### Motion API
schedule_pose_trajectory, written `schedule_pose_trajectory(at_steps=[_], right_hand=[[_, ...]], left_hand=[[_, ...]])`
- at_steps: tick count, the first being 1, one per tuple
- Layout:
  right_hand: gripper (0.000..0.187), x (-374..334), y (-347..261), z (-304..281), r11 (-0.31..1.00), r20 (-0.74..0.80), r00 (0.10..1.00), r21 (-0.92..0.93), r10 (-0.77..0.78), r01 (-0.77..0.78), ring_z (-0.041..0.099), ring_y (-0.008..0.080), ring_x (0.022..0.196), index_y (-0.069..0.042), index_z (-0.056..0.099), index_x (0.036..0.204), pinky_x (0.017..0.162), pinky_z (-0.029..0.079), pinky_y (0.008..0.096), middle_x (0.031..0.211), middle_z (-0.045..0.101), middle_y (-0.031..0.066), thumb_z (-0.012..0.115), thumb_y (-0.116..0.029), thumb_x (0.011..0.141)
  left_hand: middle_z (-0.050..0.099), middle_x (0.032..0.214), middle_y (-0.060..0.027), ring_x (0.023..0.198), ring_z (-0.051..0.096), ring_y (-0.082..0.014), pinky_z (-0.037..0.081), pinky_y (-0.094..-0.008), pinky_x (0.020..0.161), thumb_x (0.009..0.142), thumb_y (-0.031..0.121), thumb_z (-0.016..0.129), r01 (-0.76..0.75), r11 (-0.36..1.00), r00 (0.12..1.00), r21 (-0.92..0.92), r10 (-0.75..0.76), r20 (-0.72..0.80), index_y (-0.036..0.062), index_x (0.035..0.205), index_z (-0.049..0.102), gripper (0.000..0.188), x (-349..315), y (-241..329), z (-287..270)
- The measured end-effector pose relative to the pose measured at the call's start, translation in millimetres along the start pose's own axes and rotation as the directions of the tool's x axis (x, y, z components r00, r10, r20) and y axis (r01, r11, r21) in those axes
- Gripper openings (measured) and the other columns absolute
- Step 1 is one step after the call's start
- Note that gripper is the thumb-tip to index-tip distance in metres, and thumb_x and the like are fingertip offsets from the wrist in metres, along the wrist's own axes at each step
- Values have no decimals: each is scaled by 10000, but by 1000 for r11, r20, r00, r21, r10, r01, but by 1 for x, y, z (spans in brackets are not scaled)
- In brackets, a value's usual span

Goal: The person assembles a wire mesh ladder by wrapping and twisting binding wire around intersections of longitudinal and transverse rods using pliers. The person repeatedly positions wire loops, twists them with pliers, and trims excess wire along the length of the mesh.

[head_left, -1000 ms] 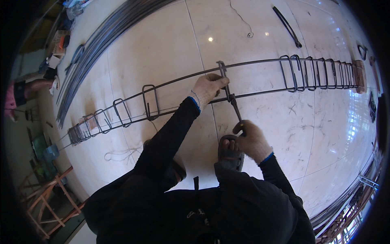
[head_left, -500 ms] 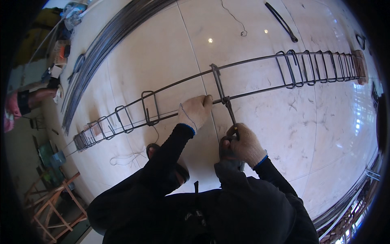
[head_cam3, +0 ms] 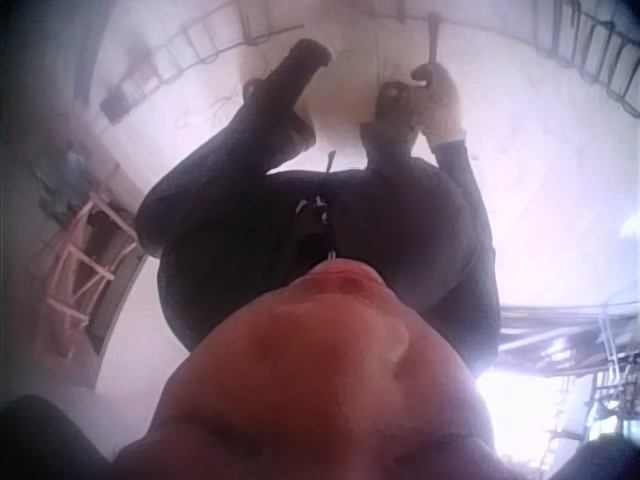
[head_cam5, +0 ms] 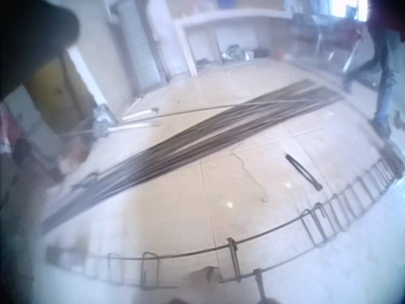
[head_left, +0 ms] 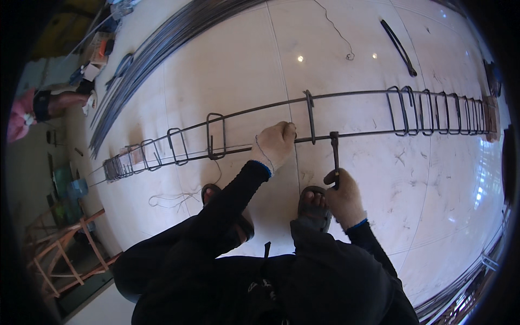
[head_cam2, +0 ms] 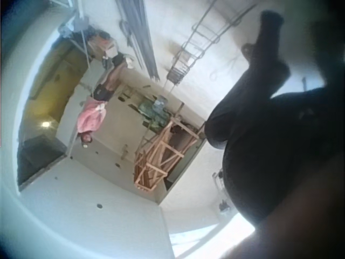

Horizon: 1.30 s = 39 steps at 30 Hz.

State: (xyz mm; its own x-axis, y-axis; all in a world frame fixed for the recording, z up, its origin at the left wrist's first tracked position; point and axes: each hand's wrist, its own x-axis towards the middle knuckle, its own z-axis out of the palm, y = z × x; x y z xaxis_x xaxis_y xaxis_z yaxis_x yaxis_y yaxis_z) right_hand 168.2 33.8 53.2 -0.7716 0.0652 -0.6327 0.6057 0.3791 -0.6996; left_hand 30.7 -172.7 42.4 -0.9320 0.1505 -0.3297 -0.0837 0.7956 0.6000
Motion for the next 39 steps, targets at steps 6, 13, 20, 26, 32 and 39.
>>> schedule_pose_trajectory(at_steps=[6,13,20,26,32,39], right_hand=[[276,5,-16,-16,996,159,985,-52,-59,68,742,396,1002,-40,706,1084,877,585,461,1036,754,201,723,-59,809],[253,3,-6,22,993,122,988,78,-94,85,717,368,897,-35,630,1032,802,563,468,949,719,181,737,-55,803],[271,4,1,7,999,-157,987,-32,-45,40,705,406,942,-28,632,1065,827,556,467,959,703,219,610,42,804],[268,3,-17,-15,999,230,972,0,37,-38,715,440,1016,-11,634,1115,857,555,496,1039,728,238,671,-23,850],[256,1,-12,-3,991,44,997,116,63,-68,726,438,1026,-22,681,1104,895,575,475,1040,744,235,665,-22,849],[292,-2,-24,-2,999,59,997,-13,-42,42,702,402,1036,-35,690,1085,898,574,462,1102,686,201,751,-15,800]], left_hand=[[736,922,-285,929,715,-494,559,-573,859,1104,408,479,4,1000,999,-4,-4,-52,11,1027,727,474,-4,-9,5],[754,932,-264,927,736,-468,571,-565,851,1100,408,467,77,996,997,-38,-76,15,36,1013,744,473,1,0,5],[742,982,-273,970,709,-498,547,-570,874,1109,393,462,24,1000,997,-13,-25,-77,38,1053,735,452,-1,-1,12],[739,942,-279,920,713,-496,553,-574,843,1112,406,464,25,999,998,40,-22,-63,40,1035,748,470,1,0,8],[732,942,-283,939,708,-491,549,-567,849,1117,402,460,2,1000,999,15,-2,-42,30,1038,746,476,1,0,6],[740,962,-278,949,712,-486,551,-569,870,1116,406,452,-4,1000,999,-10,4,-44,33,1042,752,484,2,-7,9]])
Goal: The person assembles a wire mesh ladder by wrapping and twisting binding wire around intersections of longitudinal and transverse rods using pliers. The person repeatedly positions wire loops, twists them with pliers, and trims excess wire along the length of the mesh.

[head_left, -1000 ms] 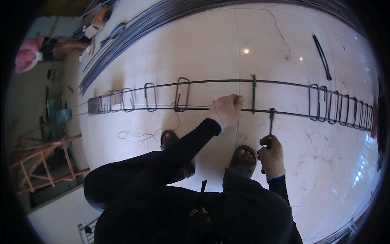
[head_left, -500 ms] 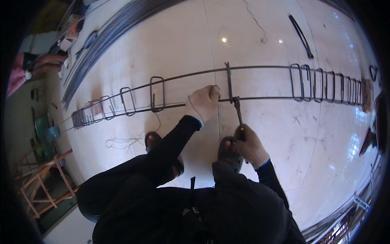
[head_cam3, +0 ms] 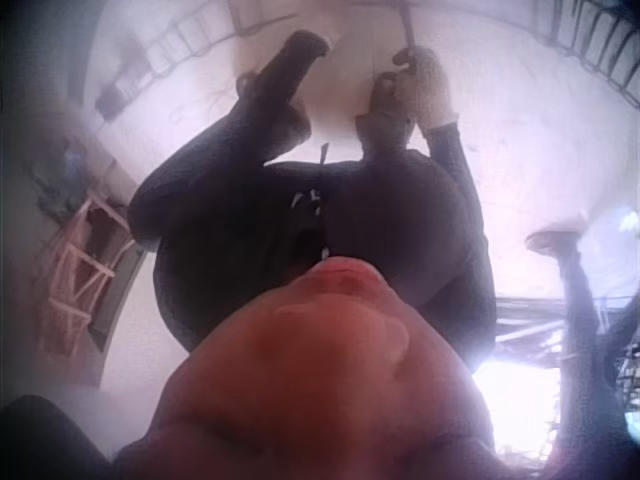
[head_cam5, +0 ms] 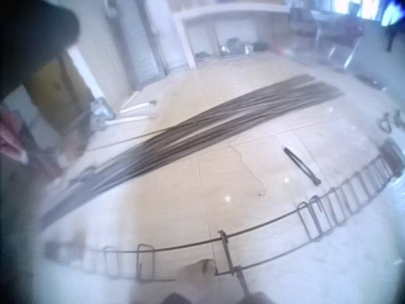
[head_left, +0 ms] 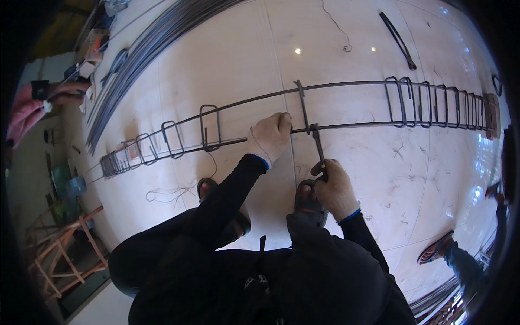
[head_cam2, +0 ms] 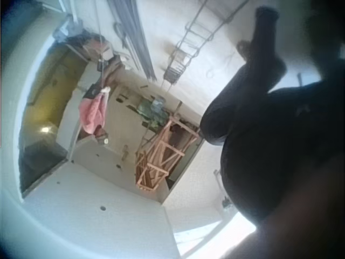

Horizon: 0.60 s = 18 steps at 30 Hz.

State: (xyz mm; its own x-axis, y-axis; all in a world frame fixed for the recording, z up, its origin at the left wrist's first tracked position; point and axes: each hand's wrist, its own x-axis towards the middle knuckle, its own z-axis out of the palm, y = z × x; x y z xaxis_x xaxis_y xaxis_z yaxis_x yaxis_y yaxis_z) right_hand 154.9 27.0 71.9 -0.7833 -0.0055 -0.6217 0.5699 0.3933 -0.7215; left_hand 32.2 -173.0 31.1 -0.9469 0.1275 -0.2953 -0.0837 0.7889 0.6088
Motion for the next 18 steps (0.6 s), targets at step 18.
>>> schedule_pose_trajectory(at_steps=[18], right_hand=[[301,3,19,22,950,-240,964,308,117,-38,731,367,998,-16,662,1113,880,569,430,1040,705,174,646,42,818]], left_hand=[[758,910,-237,900,738,-458,575,-567,826,1089,434,486,34,999,998,28,-33,-58,69,979,753,466,-8,1,6]])
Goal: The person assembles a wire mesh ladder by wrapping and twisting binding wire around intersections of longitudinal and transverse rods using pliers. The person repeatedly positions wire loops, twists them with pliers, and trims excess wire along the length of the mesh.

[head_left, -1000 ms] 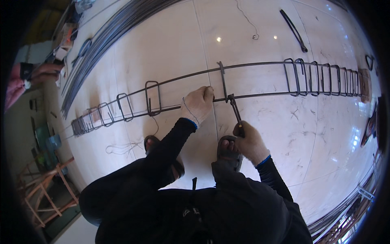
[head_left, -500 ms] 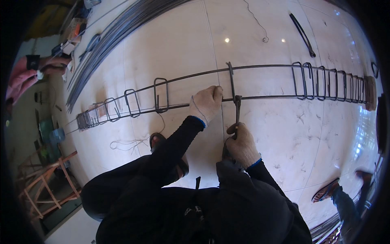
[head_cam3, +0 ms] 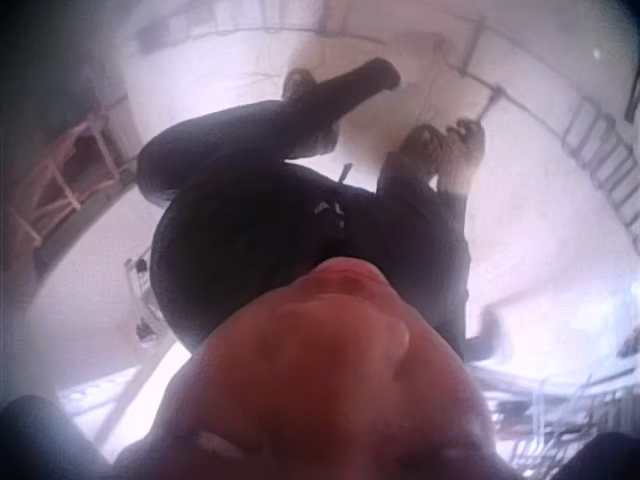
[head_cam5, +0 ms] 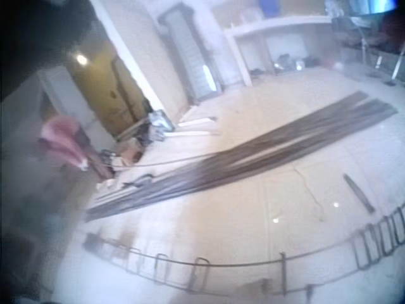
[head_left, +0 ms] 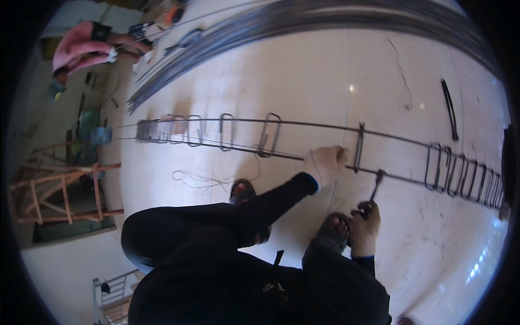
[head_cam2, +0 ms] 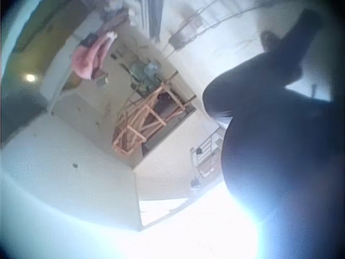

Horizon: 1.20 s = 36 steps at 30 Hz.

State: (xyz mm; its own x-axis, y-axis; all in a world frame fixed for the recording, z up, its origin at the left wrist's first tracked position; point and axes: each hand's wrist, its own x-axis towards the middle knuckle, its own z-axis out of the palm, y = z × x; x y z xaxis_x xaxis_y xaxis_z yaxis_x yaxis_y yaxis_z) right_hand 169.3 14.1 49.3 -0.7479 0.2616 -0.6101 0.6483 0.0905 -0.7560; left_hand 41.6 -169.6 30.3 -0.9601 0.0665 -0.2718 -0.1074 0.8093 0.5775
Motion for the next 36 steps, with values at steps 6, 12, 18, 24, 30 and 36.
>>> schedule_pose_trajectory(at_steps=[6,12,18,24,30,36], right_hand=[[431,8,-4,-30,940,59,978,-272,-200,208,688,266,1139,14,654,1212,959,552,405,1189,674,148,567,102,799],[410,-1,-32,-40,969,144,976,162,161,-184,647,302,1174,58,634,1193,913,591,418,1267,622,168,533,78,796],[293,11,40,-30,821,-66,912,-464,-406,332,661,305,974,30,646,1006,822,549,407,1076,610,165,570,119,737],[215,35,69,-14,846,-212,909,-485,-359,221,684,409,978,20,703,1070,833,559,452,1074,671,211,633,49,870],[149,27,45,-33,971,-104,972,-138,-210,195,746,328,1023,-39,740,1010,930,573,411,1053,782,144,715,-18,865],[321,3,12,-41,956,-102,972,-230,-212,184,721,371,1060,-28,708,1058,928,574,431,1088,774,160,597,64,771]], left_hand=[[766,975,-218,971,736,-439,558,-554,892,1103,450,466,104,994,982,-43,-96,163,52,1037,740,487,7,15,-11],[775,982,-203,975,745,-420,563,-541,895,1094,433,488,90,996,990,13,-90,104,67,1062,751,452,-4,8,-7],[780,1032,-212,999,750,-420,567,-544,928,1083,424,507,75,997,987,6,-75,143,79,1089,752,423,1,10,-15],[754,1152,-266,1097,728,-461,550,-594,1005,1096,431,484,19,996,989,90,-32,145,64,1281,697,463,3,-1,-7],[753,980,-261,961,719,-484,560,-571,863,1100,452,500,-20,989,999,143,14,40,70,1061,749,457,7,5,-3],[741,959,-263,940,711,-484,545,-563,823,1102,445,510,-34,987,992,156,15,126,59,1021,740,457,11,11,-5]])
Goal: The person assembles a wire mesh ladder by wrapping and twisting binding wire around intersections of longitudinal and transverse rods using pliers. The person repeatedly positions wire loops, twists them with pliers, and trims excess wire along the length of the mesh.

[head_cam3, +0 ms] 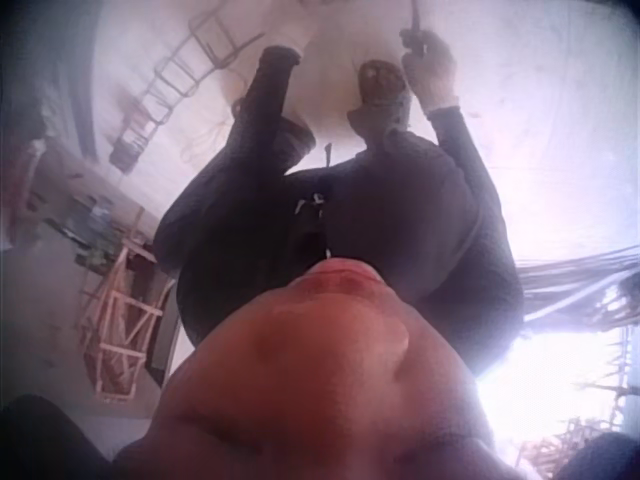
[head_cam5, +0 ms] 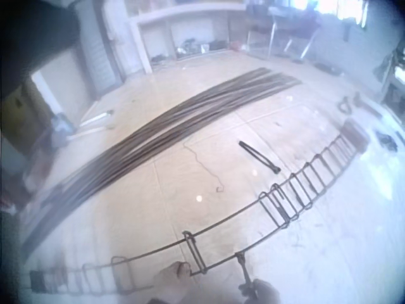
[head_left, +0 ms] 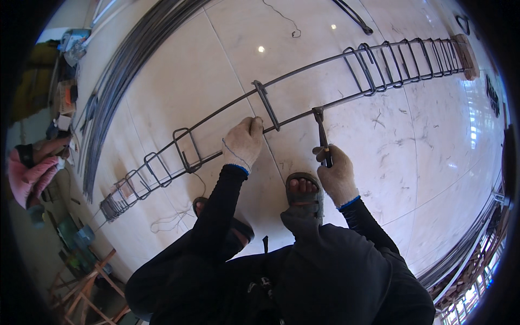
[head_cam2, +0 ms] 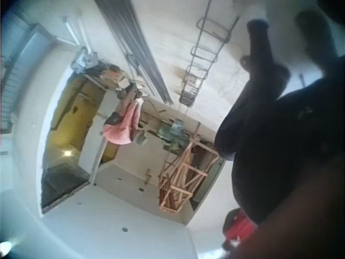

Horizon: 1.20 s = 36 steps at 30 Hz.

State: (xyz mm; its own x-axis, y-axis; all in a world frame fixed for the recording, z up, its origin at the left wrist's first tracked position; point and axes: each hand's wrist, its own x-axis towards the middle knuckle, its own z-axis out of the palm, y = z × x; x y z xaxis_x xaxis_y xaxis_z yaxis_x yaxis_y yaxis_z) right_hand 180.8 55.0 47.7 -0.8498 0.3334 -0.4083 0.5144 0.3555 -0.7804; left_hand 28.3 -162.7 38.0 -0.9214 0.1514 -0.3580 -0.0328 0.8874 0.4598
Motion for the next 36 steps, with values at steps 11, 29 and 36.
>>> schedule_pose_trajectory(at_steps=[11,29,36], right_hand=[[394,-6,17,-38,944,327,914,138,242,-299,690,248,937,2,693,1152,826,541,369,1011,704,124,603,31,770],[405,6,-27,-6,253,608,787,750,101,-612,710,237,838,-4,462,1444,732,635,383,1206,681,199,539,-97,1057],[188,13,-38,21,199,580,799,774,158,-601,646,172,735,-89,568,1224,632,568,345,958,625,71,625,-163,1060]], left_hand=[[745,958,-245,955,716,-459,544,-522,841,1099,461,505,5,994,1000,-111,-3,16,49,1025,748,484,-3,-9,-5],[778,897,-207,900,750,-405,569,-469,835,970,666,641,118,989,993,-86,-119,-6,24,918,793,662,1,19,-5],[767,894,-223,910,742,-425,563,-484,839,974,673,622,107,992,994,-71,-105,29,20,924,790,676,3,22,-9]])
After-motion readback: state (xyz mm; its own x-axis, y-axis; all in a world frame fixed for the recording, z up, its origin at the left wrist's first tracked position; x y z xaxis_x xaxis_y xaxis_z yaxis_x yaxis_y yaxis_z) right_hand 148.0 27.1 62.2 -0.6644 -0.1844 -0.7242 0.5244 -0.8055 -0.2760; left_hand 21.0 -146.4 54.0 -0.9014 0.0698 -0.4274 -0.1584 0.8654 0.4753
